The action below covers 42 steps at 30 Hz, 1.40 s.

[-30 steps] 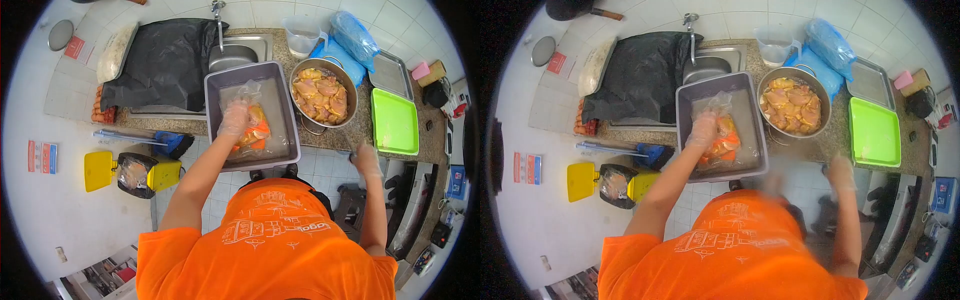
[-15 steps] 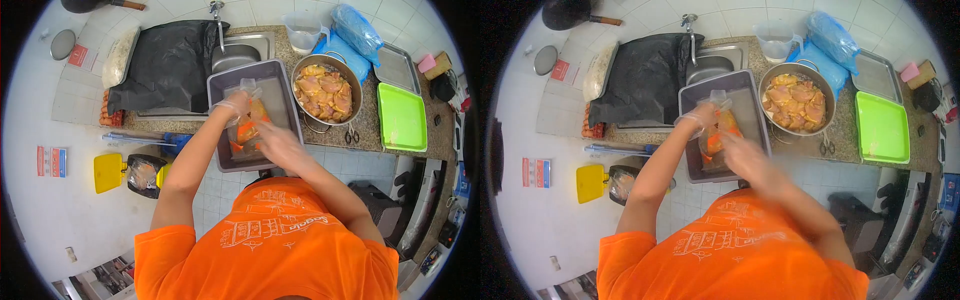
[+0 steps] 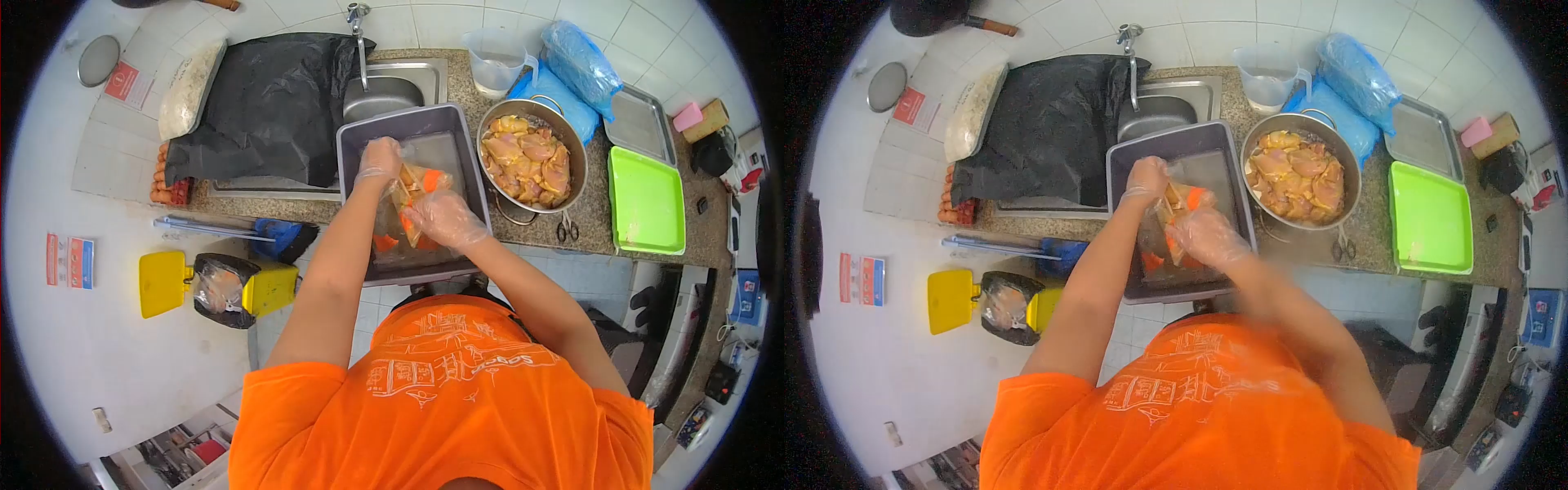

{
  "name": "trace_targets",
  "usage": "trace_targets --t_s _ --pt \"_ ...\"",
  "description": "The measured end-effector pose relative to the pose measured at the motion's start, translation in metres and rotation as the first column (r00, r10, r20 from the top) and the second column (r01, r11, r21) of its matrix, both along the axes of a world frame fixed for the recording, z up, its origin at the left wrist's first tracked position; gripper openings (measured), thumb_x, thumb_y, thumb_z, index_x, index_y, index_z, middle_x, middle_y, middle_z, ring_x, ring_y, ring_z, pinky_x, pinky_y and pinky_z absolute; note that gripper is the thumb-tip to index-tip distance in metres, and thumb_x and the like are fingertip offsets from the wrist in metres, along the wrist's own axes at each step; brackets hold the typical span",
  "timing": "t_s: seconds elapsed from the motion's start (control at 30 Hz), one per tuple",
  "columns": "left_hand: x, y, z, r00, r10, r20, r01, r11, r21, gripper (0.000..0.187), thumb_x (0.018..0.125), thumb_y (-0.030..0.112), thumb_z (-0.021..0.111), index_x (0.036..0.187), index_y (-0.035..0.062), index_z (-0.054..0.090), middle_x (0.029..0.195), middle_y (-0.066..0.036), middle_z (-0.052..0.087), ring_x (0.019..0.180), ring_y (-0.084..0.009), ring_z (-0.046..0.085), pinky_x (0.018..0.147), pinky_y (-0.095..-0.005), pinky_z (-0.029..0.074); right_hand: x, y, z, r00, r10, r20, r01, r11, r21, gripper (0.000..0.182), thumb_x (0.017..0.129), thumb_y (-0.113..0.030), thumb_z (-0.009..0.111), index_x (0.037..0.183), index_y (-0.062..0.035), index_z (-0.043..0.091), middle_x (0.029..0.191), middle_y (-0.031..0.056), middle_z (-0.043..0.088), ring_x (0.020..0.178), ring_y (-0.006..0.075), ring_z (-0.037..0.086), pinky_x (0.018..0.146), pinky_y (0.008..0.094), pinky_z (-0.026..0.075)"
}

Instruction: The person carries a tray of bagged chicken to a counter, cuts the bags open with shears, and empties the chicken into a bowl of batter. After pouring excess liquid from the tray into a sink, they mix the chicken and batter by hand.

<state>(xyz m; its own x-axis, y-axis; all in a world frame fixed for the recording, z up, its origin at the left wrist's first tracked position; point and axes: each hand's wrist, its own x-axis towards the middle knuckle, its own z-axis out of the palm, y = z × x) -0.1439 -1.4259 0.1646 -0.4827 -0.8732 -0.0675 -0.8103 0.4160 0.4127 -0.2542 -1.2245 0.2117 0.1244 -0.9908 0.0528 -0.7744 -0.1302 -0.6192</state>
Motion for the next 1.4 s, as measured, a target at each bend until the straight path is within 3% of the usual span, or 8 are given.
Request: trace_targets --t_s 0.47,0.8,0.87,0.97,1.03,1.17,1.27,1.4 --pt "0.010 0.043 0.027 0.970 -0.237 0.047 0.242 0.949 -0.202 0.025 0.091 0.001 0.057 0.116 0.0028 0.063 0.111 -0.023 0.068 0.107 -0.0436 0.068 0.092 -0.0519 0.056 0.005 0.034 -0.014 0.962 0.062 -0.266 0.011 0.965 0.263 0.030 0.095 -0.023 0.061 0.087 0.0027 0.074 0.088 0.0255 0.074 0.086 0.0387 0.074 0.079 0.0492 0.057" --pt "0.033 0.082 0.032 0.969 -0.193 -0.157 0.089 0.858 -0.505 0.025 0.090 0.004 0.063 0.115 0.0030 0.061 0.100 -0.019 0.066 0.093 -0.0414 0.068 0.083 -0.0490 0.055 0.034 -0.027 -0.038 0.872 0.035 -0.488 -0.092 0.991 -0.093 0.030 0.087 -0.013 0.063 0.110 0.0031 0.073 0.117 0.0214 0.070 0.123 0.0405 0.060 0.106 0.0468 0.048" --pt "0.035 0.103 0.028 0.921 -0.012 -0.389 -0.071 0.978 -0.198 0.018 0.089 0.007 0.064 0.106 0.0032 0.065 0.093 -0.018 0.068 0.087 -0.0375 0.070 0.082 -0.0474 0.055 0.018 -0.042 -0.049 0.867 0.000 -0.499 -0.104 0.978 -0.180 0.040 0.088 -0.018 0.066 0.122 0.0026 0.070 0.126 0.0231 0.067 0.129 0.0403 0.057 0.110 0.0455 0.045" --pt "0.029 0.126 -0.006 0.824 0.351 -0.445 -0.244 0.928 0.281 0.014 0.088 0.012 0.065 0.097 0.0050 0.073 0.086 -0.022 0.073 0.086 -0.0346 0.073 0.080 -0.0452 0.056 -0.002 -0.058 -0.006 0.867 0.270 -0.419 -0.074 0.901 0.427 0.058 0.085 -0.028 0.072 0.136 -0.0024 0.063 0.132 0.0227 0.066 0.132 0.0399 0.057 0.112 0.0447 0.045" --pt "0.023 0.125 -0.035 0.857 0.408 -0.313 -0.214 0.836 0.505 0.022 0.090 0.013 0.062 0.105 0.0065 0.077 0.091 -0.025 0.074 0.091 -0.0345 0.074 0.084 -0.0454 0.056 -0.012 -0.078 -0.027 0.850 0.359 -0.386 -0.107 0.835 0.540 0.070 0.079 -0.027 0.079 0.143 -0.0066 0.058 0.133 0.0234 0.066 0.131 0.0382 0.059 0.111 0.0444 0.046" --pt "-0.005 0.135 -0.021 0.953 0.294 -0.064 -0.246 0.884 0.398 0.043 0.096 0.015 0.059 0.137 0.0049 0.063 0.128 -0.026 0.068 0.121 -0.0389 0.066 0.105 -0.0445 0.050 -0.020 -0.082 -0.037 0.893 0.309 -0.328 -0.120 0.864 0.489 0.048 0.077 -0.018 0.080 0.124 -0.0115 0.075 0.131 0.0183 0.070 0.123 0.0335 0.066 0.107 0.0409 0.050" --pt "-0.006 0.125 -0.023 0.937 0.324 -0.134 -0.241 0.872 0.426 0.058 0.094 0.022 0.064 0.146 0.0013 0.051 0.143 -0.027 0.058 0.134 -0.0404 0.057 0.111 -0.0468 0.046 -0.018 -0.087 -0.052 0.986 0.087 -0.145 -0.010 0.886 0.464 0.061 0.066 -0.001 0.085 0.125 -0.0015 0.069 0.122 0.0269 0.071 0.120 0.0348 0.068 0.101 0.0426 0.054" --pt "-0.010 0.095 -0.004 0.963 0.115 0.242 -0.219 0.860 0.462 0.060 0.089 0.025 0.070 0.143 0.0033 0.057 0.143 -0.025 0.060 0.132 -0.0390 0.059 0.109 -0.0456 0.048 -0.025 -0.087 -0.049 0.975 0.119 -0.187 -0.014 0.876 0.483 0.042 0.071 -0.008 0.081 0.112 -0.0006 0.073 0.118 0.0241 0.073 0.114 0.0340 0.070 0.095 0.0422 0.055"
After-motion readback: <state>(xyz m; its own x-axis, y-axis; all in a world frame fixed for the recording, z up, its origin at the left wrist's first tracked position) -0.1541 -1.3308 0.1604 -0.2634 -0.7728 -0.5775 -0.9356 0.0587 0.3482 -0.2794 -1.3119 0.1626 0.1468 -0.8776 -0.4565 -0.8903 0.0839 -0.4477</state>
